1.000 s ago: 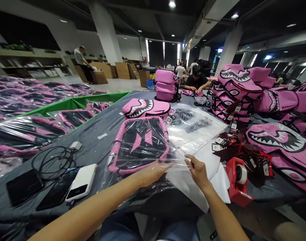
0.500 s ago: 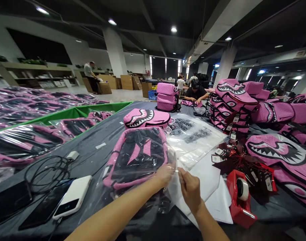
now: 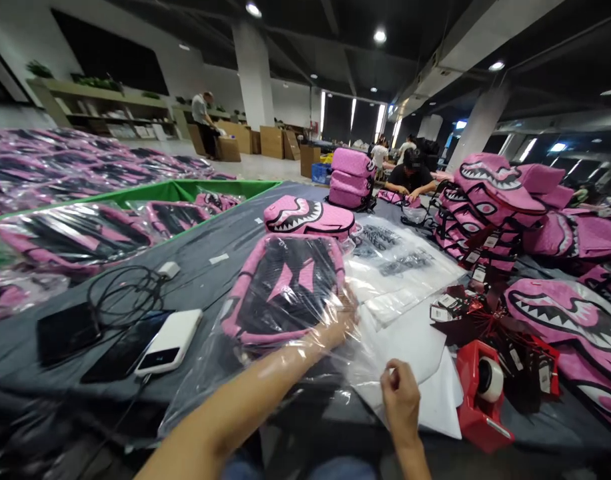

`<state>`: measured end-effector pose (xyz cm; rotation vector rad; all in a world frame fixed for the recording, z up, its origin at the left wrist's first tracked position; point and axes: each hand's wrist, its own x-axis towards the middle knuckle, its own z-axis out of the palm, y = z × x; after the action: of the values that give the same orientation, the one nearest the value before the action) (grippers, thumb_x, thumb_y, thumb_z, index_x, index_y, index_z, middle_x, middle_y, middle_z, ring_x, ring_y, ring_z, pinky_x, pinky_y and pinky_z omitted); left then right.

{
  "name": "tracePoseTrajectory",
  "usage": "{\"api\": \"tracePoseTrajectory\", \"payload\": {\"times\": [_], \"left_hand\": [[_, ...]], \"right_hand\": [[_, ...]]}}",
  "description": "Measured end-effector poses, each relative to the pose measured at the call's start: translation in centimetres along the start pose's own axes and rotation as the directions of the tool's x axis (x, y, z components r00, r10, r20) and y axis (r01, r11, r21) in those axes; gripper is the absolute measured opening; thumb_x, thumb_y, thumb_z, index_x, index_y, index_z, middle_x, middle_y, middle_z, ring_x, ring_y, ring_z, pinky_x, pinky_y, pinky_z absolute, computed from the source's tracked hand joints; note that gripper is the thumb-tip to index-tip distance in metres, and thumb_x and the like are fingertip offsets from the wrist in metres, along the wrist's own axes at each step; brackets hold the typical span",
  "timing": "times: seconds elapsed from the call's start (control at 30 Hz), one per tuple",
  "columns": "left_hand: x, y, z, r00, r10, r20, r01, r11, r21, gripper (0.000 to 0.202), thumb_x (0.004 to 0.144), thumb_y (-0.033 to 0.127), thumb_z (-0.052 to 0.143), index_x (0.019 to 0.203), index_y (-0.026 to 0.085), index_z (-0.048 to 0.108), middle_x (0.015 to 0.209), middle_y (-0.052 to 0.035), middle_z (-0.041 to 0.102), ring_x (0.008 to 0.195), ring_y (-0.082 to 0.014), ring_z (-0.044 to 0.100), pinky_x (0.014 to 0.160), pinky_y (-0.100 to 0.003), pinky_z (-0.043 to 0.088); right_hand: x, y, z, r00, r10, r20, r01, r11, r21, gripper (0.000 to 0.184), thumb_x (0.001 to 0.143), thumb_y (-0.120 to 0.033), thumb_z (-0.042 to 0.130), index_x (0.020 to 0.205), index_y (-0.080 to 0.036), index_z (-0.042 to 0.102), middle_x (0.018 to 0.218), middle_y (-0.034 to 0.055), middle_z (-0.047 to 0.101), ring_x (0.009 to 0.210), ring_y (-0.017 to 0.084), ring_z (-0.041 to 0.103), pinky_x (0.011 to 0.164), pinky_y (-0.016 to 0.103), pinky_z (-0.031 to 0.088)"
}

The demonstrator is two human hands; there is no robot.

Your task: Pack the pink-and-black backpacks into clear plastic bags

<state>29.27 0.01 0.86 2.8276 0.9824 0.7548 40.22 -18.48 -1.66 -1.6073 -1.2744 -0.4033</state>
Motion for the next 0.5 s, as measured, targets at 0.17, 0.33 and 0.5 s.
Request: {"api": "tracePoseTrajectory", "payload": {"times": [0.17, 0.33, 0.5], "left_hand": [[-18.8, 2.2, -4.0, 0.882, 0.464, -0.081, -0.447, 0.880, 0.162, 0.042, 0.088, 0.019, 0.051, 0.120, 0.036, 0.071, 0.141, 0.0046, 0.064, 0.142, -0.0174, 0.047, 0.120, -0.033, 0.043], [-28.1, -3.2, -6.9, 0.804, -0.129, -0.580, 0.367, 0.875, 0.314, 0.052, 0.082, 0.026, 0.074, 0.133, 0.028, 0.063, 0.149, -0.0144, 0.054, 0.147, -0.0381, 0.039, 0.115, -0.062, 0.040], [-28.1, -9.1, -7.8, 0.562, -0.764, -0.317, 0.737, 0.637, -0.227, 0.060, 0.094, 0.058, 0.039, 0.125, 0.014, 0.066, 0.120, -0.0191, 0.072, 0.112, -0.0358, 0.067, 0.098, -0.053, 0.052]], "right_hand": [[-2.8, 1.8, -1.3, 0.990, 0.040, 0.136, -0.033, 0.998, -0.055, 0.022, 0.098, -0.034, 0.049, 0.089, -0.020, 0.063, 0.067, -0.0010, 0.058, 0.051, 0.012, 0.053, 0.054, 0.023, 0.044], [-4.2, 1.5, -0.6, 0.972, 0.201, 0.124, -0.184, 0.973, -0.137, 0.037, 0.093, -0.052, 0.053, 0.103, -0.019, 0.066, 0.085, 0.0062, 0.065, 0.066, 0.018, 0.061, 0.058, 0.027, 0.047], [-1.7, 0.1, -0.4, 0.799, 0.551, 0.241, -0.551, 0.831, -0.073, 0.055, 0.081, -0.071, 0.056, 0.101, -0.020, 0.064, 0.070, 0.0015, 0.062, 0.060, 0.020, 0.060, 0.054, 0.028, 0.045]]}}
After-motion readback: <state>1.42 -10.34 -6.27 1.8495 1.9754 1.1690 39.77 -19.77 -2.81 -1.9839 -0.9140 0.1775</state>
